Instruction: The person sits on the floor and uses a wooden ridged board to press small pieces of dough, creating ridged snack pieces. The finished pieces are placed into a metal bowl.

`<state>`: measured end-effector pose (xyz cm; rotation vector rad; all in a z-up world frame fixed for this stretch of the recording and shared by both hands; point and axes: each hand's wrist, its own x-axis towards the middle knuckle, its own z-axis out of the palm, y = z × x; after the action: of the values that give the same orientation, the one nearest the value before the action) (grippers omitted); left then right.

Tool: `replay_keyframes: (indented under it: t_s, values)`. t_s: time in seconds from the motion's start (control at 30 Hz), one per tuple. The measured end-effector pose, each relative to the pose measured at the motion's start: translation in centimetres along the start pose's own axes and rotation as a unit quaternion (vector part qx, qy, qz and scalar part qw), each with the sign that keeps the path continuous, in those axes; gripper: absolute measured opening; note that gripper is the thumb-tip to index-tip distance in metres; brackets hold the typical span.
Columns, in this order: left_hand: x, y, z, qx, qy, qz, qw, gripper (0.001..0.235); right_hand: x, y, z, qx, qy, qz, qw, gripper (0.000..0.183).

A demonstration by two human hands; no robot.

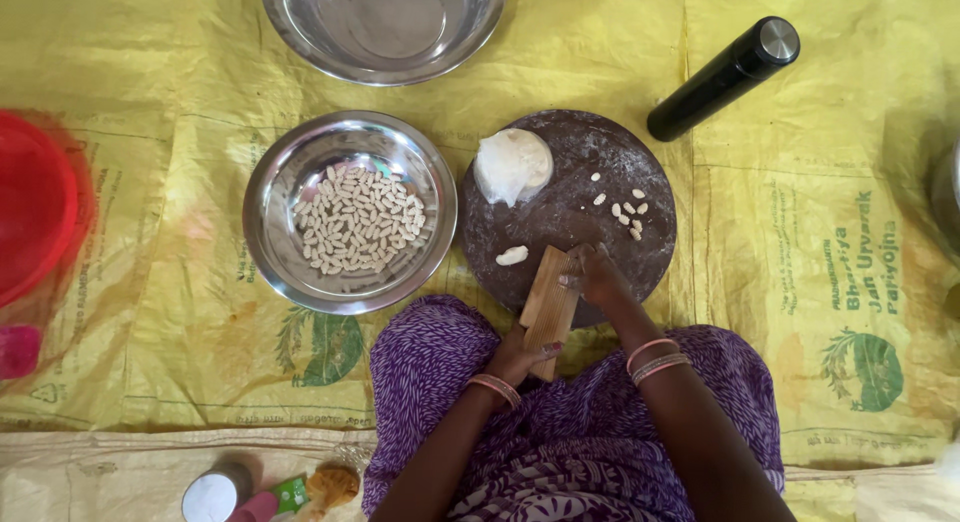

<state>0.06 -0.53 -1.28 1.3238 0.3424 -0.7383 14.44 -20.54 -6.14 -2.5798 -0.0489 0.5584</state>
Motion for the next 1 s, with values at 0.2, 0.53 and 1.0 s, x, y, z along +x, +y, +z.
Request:
replay_keyframes:
  t_s: [0.2, 0.53, 1.0]
  values:
    - [0.1, -0.3, 0.0, -0.025, -0.007, -0.003, 1.0, 0.095, -0.1, -0.7, -0.3, 0.011, 0.004, 0.028, 1.0, 0.049]
    - [0.2, -0.4, 0.0, -0.03, -0.013, 0.028, 0.999, 0.093, 1.2, 0.0, 0.7, 0.023, 0.07, 0.014, 0.997, 0.024]
    - [0.1, -0.4, 0.0, -0.034, 0.026, 0.027, 0.999, 0.079, 2.0, 0.5, 2.1, 0.017, 0.147, 0.044, 0.988, 0.022]
